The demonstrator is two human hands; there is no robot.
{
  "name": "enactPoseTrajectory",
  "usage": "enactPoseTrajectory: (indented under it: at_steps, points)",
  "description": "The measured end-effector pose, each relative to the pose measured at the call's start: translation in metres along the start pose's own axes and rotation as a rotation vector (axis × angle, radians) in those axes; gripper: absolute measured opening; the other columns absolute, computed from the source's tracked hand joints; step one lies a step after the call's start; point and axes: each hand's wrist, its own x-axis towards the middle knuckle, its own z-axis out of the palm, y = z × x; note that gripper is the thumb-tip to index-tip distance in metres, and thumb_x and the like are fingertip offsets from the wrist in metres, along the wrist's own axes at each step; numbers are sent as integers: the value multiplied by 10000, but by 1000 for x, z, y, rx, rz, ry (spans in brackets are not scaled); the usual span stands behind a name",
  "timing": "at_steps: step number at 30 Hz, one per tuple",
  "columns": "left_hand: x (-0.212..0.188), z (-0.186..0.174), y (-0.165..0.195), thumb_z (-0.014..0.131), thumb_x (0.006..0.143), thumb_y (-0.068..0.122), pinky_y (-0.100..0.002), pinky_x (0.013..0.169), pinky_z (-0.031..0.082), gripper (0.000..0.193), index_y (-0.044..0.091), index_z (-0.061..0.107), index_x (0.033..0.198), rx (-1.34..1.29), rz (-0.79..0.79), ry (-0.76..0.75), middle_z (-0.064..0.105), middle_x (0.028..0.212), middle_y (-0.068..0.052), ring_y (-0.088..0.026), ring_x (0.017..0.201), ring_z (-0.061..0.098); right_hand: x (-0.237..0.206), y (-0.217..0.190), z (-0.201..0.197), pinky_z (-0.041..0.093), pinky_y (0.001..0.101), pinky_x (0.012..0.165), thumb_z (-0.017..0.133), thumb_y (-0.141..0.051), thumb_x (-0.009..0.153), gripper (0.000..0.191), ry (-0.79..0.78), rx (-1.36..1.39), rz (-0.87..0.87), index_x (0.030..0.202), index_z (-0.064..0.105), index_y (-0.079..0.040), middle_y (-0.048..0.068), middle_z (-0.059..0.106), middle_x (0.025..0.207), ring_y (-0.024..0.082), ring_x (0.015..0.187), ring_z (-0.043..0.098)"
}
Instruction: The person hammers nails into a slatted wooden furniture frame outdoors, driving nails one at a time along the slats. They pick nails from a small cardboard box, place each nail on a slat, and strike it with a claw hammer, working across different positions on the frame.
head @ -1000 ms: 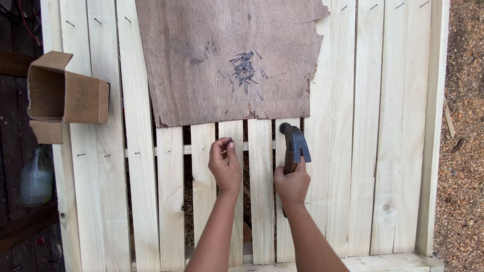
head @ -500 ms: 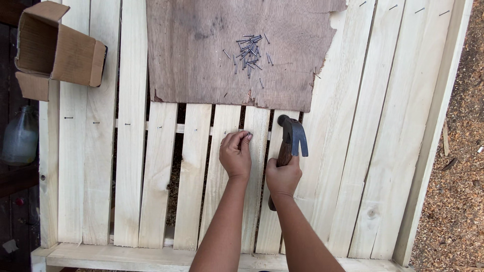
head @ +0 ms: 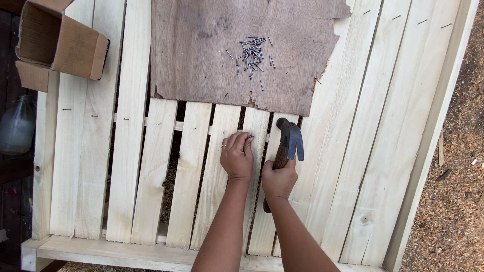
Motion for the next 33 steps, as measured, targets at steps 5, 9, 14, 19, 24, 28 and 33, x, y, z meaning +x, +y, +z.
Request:
enactPoseTrajectory:
  at_steps: [5,9,14,19,24,28,33]
  points:
    - [-3,6,0,765,904,176,-338,755,556,58,155,756,958,49,78,39,737,998,24,-221,932,687,1,1,0,569,462,739,661,-87,788,338,16,-22,-21,1114,608,-15,187,725,830,384,767,728]
    - [-5,7,-5,761,868,131,-356,749,555,125,155,738,988,54,159,28,724,1037,17,-228,968,689,3,3,-2,568,465,736,674,-101,782,308,14,-47,11,1069,619,-5,190,723,817,382,750,730]
    - [-8,12,-5,763,857,114,-357,686,528,157,172,739,1001,111,189,18,714,1059,25,-219,989,689,4,5,-3,562,456,728,667,-96,773,334,17,-33,7,1090,617,-5,187,719,803,375,735,724]
    - [-8,16,-3,772,852,110,-367,708,540,123,155,739,961,102,195,23,707,1040,18,-215,984,683,7,5,-15,550,421,725,671,-80,782,302,-27,1,-32,1067,621,5,176,697,790,335,706,703]
    - [-8,18,0,785,825,89,-367,724,551,110,135,745,917,64,179,55,698,1019,-1,-221,964,683,9,1,-62,534,394,606,680,-101,839,242,-289,-34,-4,1051,621,-1,137,680,705,244,581,647]
    - [-7,17,2,797,836,91,-370,721,547,112,125,744,929,43,183,52,687,1015,-1,-228,948,677,3,-8,-83,510,382,552,687,-89,846,237,-400,-85,-125,1056,624,2,133,646,629,215,520,622]
    - [-8,15,2,779,815,63,-374,763,551,155,122,737,952,48,189,15,685,1032,-2,-227,982,678,0,-23,-79,517,384,564,665,-55,836,303,-465,-105,-155,1131,615,-9,148,637,634,262,526,638]
